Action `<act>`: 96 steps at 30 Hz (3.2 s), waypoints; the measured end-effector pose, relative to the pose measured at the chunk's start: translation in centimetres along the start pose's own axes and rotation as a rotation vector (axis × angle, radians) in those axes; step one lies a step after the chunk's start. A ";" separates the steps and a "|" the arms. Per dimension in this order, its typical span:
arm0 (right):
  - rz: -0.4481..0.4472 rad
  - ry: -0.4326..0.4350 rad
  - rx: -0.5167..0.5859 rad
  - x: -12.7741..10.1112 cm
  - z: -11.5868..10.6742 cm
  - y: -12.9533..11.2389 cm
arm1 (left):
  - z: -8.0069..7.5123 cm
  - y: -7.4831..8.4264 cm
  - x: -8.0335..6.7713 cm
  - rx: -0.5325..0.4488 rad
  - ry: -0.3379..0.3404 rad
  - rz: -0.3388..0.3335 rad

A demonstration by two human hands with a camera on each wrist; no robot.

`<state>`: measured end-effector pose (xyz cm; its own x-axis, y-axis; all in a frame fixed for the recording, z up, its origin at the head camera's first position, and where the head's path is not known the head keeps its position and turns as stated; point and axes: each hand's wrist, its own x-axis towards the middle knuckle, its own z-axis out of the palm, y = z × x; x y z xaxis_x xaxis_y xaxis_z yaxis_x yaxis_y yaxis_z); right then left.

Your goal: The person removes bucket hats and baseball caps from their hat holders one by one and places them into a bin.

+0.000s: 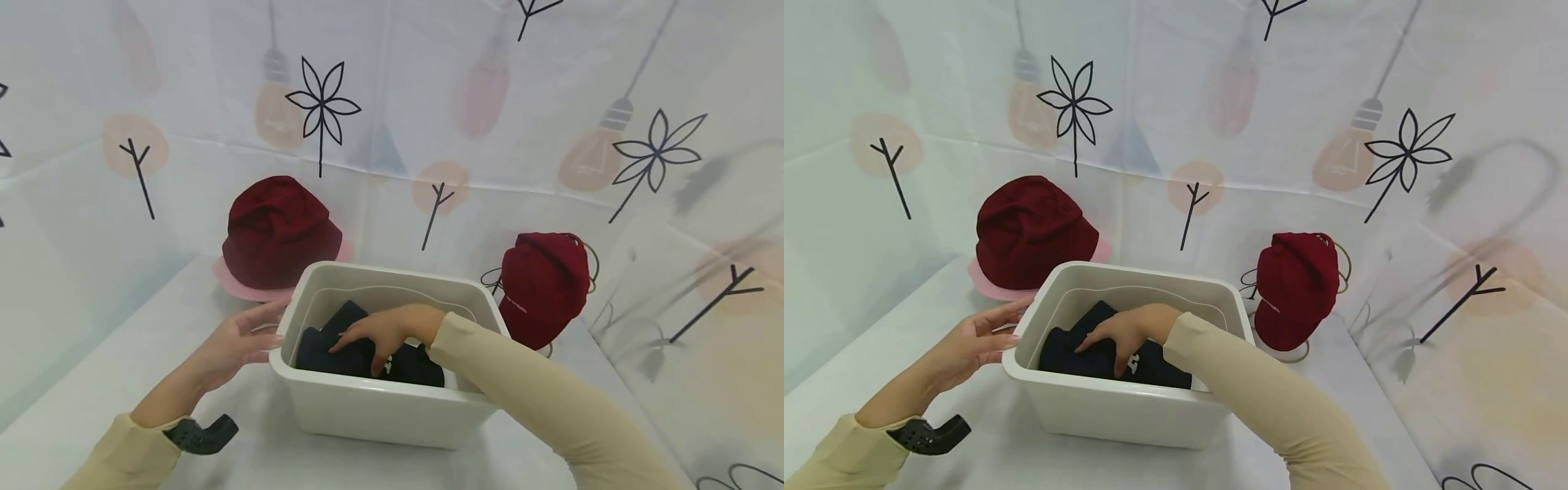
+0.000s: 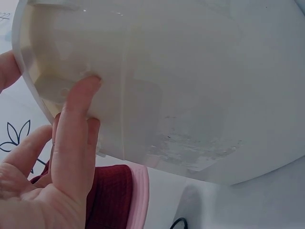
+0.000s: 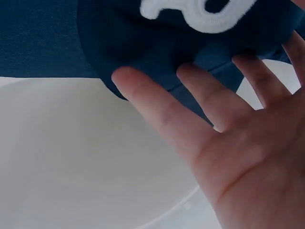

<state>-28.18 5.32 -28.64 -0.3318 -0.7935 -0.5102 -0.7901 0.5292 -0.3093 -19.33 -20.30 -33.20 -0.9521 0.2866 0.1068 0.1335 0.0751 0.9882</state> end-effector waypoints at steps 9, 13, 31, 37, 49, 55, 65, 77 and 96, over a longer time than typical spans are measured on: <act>0.020 0.019 0.091 -1.5 -1.5 -0.2 | 0.1 -0.1 0.2 0.001 0.008 -0.026; 0.007 0.080 0.071 -3.0 -2.0 -0.3 | 0.1 0.1 0.0 -0.008 0.003 -0.027; -0.059 0.397 0.016 -11.8 0.3 -3.2 | 0.1 0.0 -0.2 -0.009 0.005 -0.019; -0.068 0.496 0.005 -13.9 1.7 -3.6 | 0.1 -0.1 -0.1 -0.001 0.002 -0.013; -0.060 0.691 0.054 -17.0 5.0 -2.5 | 0.2 0.0 -0.3 -0.016 -0.004 -0.004; -0.050 0.786 0.010 -18.1 6.4 -2.0 | 0.2 -0.1 -0.3 -0.003 0.007 -0.017; 0.004 0.977 0.002 -19.8 8.8 -1.4 | 0.4 0.0 -0.1 0.010 0.021 -0.040; 0.106 1.217 0.042 -20.9 10.2 0.0 | 0.3 0.1 -0.1 0.011 0.028 -0.034; 0.313 1.362 0.194 -20.3 11.6 2.6 | 0.4 0.1 0.0 0.006 0.029 -0.037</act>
<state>-17.47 26.29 -28.43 -0.7975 -0.2424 0.5525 -0.5461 0.6793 -0.4902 -19.18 -19.92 -33.19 -0.9639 0.2559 0.0736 0.0997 0.0904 0.9909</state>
